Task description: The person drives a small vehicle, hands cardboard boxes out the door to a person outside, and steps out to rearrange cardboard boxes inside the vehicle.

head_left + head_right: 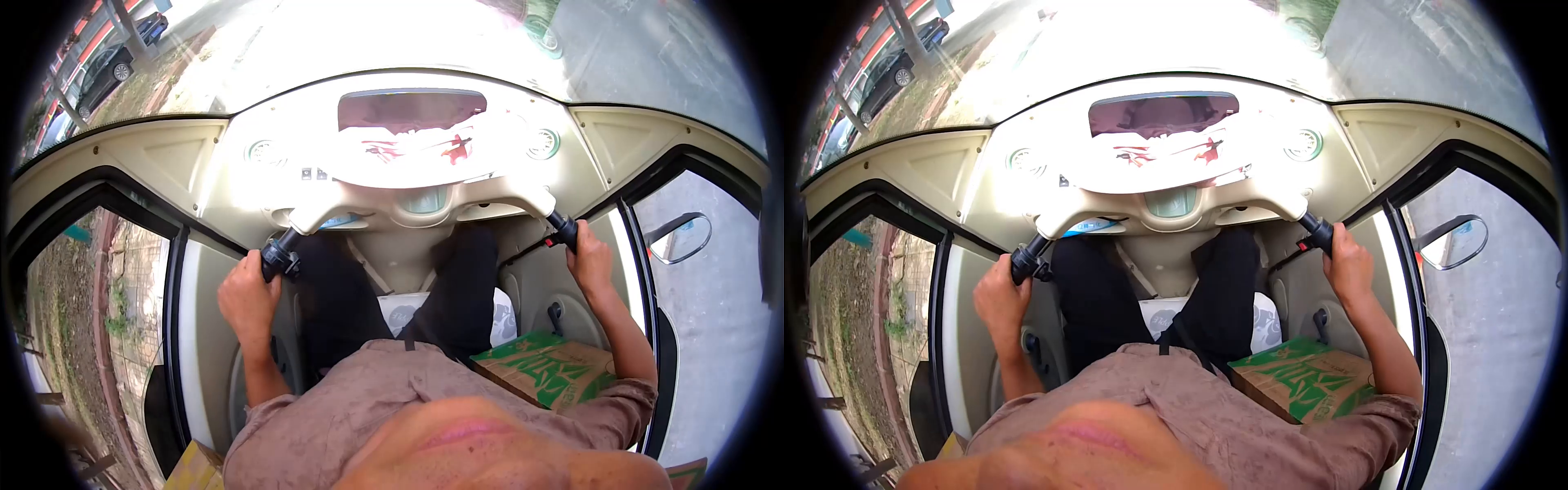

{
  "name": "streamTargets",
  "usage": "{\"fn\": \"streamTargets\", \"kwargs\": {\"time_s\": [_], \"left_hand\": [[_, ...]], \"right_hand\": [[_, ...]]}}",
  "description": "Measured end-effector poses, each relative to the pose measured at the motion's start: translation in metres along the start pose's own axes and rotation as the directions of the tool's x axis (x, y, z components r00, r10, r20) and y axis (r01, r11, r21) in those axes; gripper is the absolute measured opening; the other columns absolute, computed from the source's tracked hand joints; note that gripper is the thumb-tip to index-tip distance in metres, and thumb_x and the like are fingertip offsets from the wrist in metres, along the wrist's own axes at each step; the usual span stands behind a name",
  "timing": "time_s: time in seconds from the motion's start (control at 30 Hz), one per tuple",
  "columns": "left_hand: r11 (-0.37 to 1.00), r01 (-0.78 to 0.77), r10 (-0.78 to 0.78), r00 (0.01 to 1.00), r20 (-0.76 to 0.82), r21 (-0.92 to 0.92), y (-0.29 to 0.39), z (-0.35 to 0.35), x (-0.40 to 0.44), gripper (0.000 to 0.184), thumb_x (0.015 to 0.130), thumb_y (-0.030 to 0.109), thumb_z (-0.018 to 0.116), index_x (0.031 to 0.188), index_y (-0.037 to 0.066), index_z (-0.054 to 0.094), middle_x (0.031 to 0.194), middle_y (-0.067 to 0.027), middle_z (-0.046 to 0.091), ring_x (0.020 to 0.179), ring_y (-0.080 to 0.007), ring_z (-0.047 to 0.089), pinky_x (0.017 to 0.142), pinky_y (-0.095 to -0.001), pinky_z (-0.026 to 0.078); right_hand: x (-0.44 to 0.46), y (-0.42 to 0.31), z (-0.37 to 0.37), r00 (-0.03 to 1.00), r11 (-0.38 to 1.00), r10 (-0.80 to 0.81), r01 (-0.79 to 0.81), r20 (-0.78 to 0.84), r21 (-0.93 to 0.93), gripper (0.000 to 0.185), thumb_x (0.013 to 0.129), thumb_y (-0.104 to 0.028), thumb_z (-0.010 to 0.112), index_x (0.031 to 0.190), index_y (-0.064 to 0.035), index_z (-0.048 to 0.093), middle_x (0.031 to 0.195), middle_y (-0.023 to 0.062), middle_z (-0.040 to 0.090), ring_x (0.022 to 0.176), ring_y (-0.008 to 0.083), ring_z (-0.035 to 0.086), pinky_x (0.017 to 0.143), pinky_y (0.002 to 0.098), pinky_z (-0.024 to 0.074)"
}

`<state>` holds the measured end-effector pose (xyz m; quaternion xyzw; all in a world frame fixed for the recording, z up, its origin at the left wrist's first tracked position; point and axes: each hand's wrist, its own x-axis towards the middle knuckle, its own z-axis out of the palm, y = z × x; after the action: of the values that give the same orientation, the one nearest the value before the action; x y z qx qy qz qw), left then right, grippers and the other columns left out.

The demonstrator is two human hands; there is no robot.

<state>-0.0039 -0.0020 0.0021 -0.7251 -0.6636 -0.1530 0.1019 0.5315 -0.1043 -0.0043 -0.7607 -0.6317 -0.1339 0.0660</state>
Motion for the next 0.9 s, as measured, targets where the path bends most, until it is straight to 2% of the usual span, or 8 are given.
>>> {"fn": "streamTargets", "kwargs": {"time_s": [0.6, 0.7, 0.9], "left_hand": [[1.0, -0.016, 0.016, 0.999, -0.034, -0.002, -0.0009, 0.0047, 0.001, 0.031, 0.071, 0.017, 0.079, 0.091, 0.008, 0.057, 0.081, -0.0102, 0.065, 0.076, -0.0339, 0.066, 0.064, -0.0446, 0.051], [0.999, -0.028, 0.027, 0.999, -0.031, -0.019, -0.0004, 0.0032, 0.0031, 0.029, 0.072, 0.017, 0.079, 0.09, 0.008, 0.057, 0.08, -0.011, 0.066, 0.075, -0.0344, 0.066, 0.064, -0.0448, 0.051], [0.999, -0.039, 0.039, 0.999, -0.019, -0.009, -0.002, 0.0029, 0.0048, 0.028, 0.073, 0.017, 0.078, 0.09, 0.008, 0.058, 0.081, -0.0115, 0.066, 0.074, -0.0361, 0.066, 0.063, -0.046, 0.051]], "right_hand": [[-0.0012, -0.0002, -0.001, 1.0, 0.999, -0.008, 0.009, 0.024, -0.035, 0.041, 0.075, -0.01, 0.075, 0.107, -0.0078, 0.05, 0.084, 0.0161, 0.064, 0.07, 0.0404, 0.066, 0.059, 0.0515, 0.0529], [-0.0016, -0.0014, -0.0029, 0.997, 1.0, 0.027, -0.027, 0.068, 0.001, 0.047, 0.073, -0.008, 0.076, 0.111, -0.0073, 0.048, 0.09, 0.0177, 0.065, 0.076, 0.043, 0.064, 0.063, 0.052, 0.0518], [-0.0028, -0.0018, -0.0034, 0.996, 0.999, 0.036, -0.037, 0.082, 0.005, 0.047, 0.073, -0.007, 0.076, 0.111, -0.0072, 0.048, 0.089, 0.0179, 0.064, 0.075, 0.0427, 0.065, 0.064, 0.0518, 0.0519]]}}
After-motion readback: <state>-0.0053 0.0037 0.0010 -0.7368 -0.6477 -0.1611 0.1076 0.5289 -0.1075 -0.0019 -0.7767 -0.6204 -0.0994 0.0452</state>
